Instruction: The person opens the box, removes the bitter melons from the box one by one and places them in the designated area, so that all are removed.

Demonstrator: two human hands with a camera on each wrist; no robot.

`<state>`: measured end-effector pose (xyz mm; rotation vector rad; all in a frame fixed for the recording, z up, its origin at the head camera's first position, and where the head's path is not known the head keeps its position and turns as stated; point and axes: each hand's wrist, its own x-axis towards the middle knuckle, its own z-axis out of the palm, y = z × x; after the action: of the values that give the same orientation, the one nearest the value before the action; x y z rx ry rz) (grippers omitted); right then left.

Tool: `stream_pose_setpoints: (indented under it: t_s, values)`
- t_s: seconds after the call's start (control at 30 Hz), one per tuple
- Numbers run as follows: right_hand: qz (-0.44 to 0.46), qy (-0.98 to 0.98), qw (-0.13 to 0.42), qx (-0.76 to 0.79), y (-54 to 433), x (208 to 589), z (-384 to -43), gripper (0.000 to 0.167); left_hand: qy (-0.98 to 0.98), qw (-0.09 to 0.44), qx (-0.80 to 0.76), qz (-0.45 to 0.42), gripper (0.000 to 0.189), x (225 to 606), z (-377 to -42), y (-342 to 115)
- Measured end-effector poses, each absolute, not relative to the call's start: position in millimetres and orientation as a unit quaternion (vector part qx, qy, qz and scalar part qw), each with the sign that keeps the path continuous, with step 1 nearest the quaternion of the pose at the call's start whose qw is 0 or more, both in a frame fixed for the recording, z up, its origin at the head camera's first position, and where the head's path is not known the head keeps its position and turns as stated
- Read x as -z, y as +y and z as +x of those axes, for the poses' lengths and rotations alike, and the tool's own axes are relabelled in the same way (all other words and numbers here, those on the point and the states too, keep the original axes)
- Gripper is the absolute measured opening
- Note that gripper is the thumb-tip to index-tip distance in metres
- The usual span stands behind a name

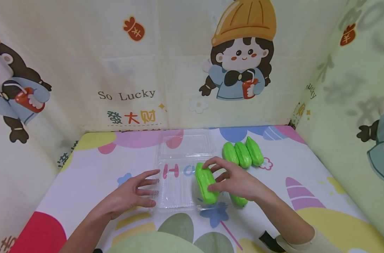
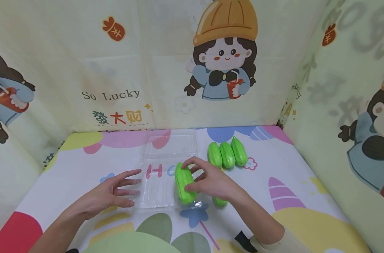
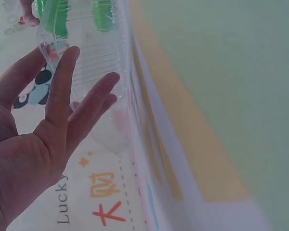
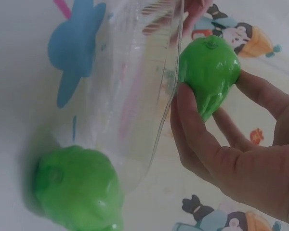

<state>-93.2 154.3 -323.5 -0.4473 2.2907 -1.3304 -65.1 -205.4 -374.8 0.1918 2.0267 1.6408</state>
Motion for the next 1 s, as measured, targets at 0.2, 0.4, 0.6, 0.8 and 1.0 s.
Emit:
stream_pose_setpoints:
  t_s: [0.2,0.4,0.6,0.8,1.0]
  values:
    - [-0.154,0.835,0.214,0.482,168.4,322.5,-90.8,0.048,0.748,0.261,-0.607,0.071,0.095,375.1,-65.4,-205.3]
    - [-0.149,0.831,0.2,0.498,182.5,322.4,-87.2,0.05,0.747,0.261,-0.607,0.074,0.095,375.9,-66.0,-205.9]
    - [-0.135,0.824,0.203,0.511,198.6,326.3,-85.3,0.052,0.75,0.262,-0.603,0.072,0.095,377.0,-67.1,-206.5]
    - [-0.114,0.825,0.203,0.514,212.6,329.1,-84.0,0.054,0.749,0.263,-0.604,0.071,0.095,377.2,-66.9,-206.9]
    - [-0.107,0.821,0.197,0.525,226.3,330.6,-81.4,0.057,0.748,0.262,-0.605,0.072,0.095,376.5,-66.4,-206.9]
